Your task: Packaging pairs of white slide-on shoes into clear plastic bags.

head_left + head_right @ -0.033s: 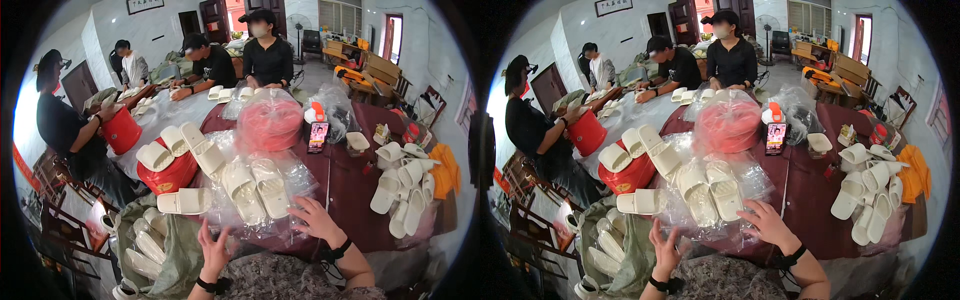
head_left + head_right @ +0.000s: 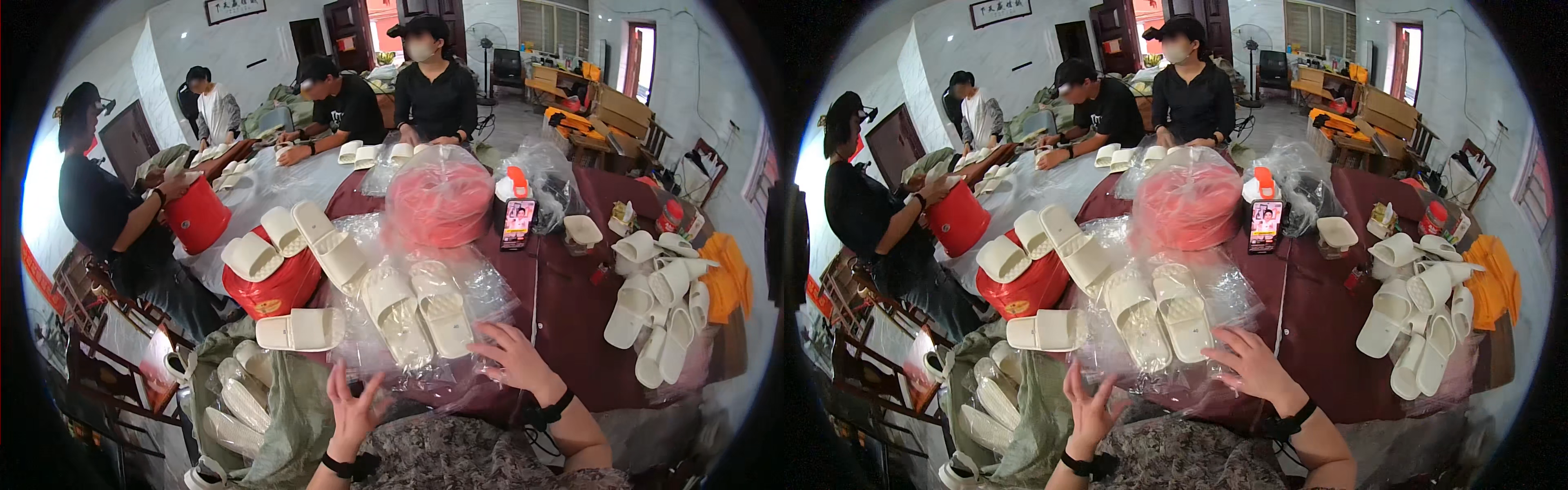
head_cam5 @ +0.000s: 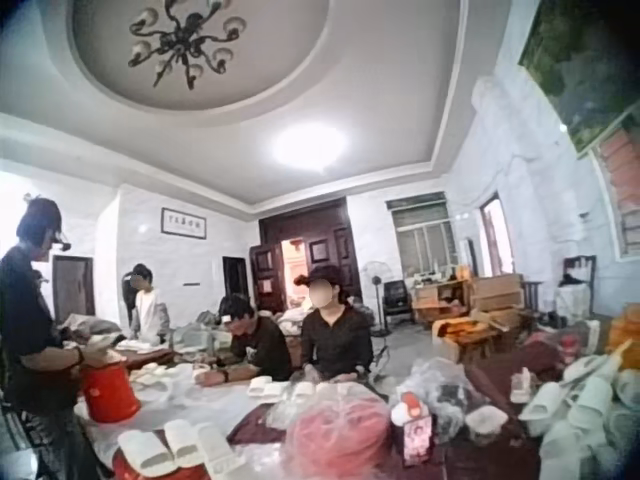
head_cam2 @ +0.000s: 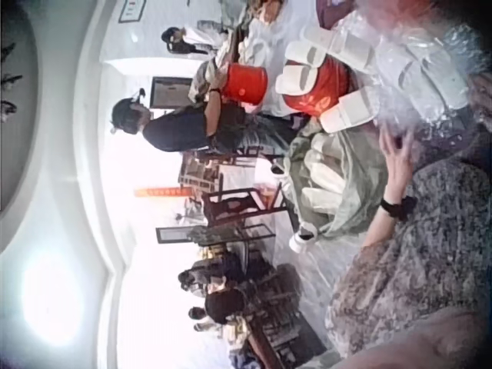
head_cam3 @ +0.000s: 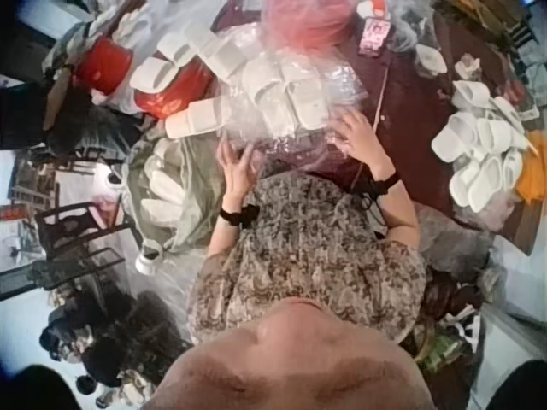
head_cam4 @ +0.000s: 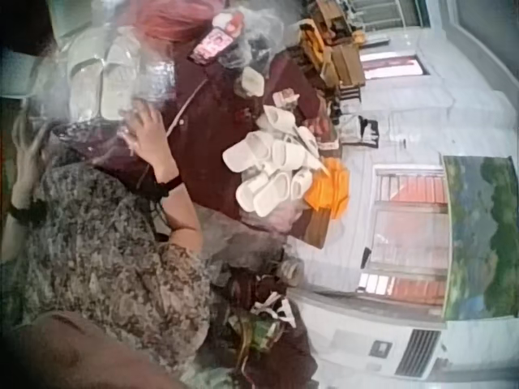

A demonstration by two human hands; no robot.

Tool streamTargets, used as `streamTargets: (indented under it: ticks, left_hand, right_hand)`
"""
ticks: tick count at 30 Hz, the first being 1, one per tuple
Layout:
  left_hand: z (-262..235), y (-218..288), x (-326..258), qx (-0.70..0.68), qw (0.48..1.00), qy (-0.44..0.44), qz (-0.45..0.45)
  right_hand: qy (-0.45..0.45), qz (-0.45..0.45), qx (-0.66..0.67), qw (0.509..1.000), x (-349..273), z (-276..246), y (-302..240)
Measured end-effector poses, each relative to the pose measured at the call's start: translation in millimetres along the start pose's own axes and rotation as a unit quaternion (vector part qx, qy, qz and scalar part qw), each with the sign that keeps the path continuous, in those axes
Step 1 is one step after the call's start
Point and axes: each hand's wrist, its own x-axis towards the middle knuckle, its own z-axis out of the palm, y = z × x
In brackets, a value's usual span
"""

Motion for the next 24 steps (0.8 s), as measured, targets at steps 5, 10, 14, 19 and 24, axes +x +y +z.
streamTargets:
  ticks: [5, 10, 14, 19, 24]
  left_hand:
    - [4, -4, 14, -0.133, 0.979, -0.04, 0.146]
    - [23, -4, 11, -0.337, 0.92, -0.073, -0.186]
    - [43, -4, 16, -0.449, 0.839, -0.025, -0.305]
    - [36, 11, 12, -0.349, 0.89, 0.082, -0.282]
    - [35, -7, -2, -0.56, 0.719, -0.069, -0.406]
  right_hand:
    - [0.067, -0.045, 0.068, 0.994, -8, 5, 15]
    - [0.056, 0.233, 0.257, 0.936, -5, 12, 2]
    - [0.058, 0.304, 0.09, 0.947, -6, 46, 3]
    - [0.125, 0.357, 0.085, 0.922, 2, 49, -10]
    - [0.086, 0.376, 0.07, 0.92, -6, 53, -8]
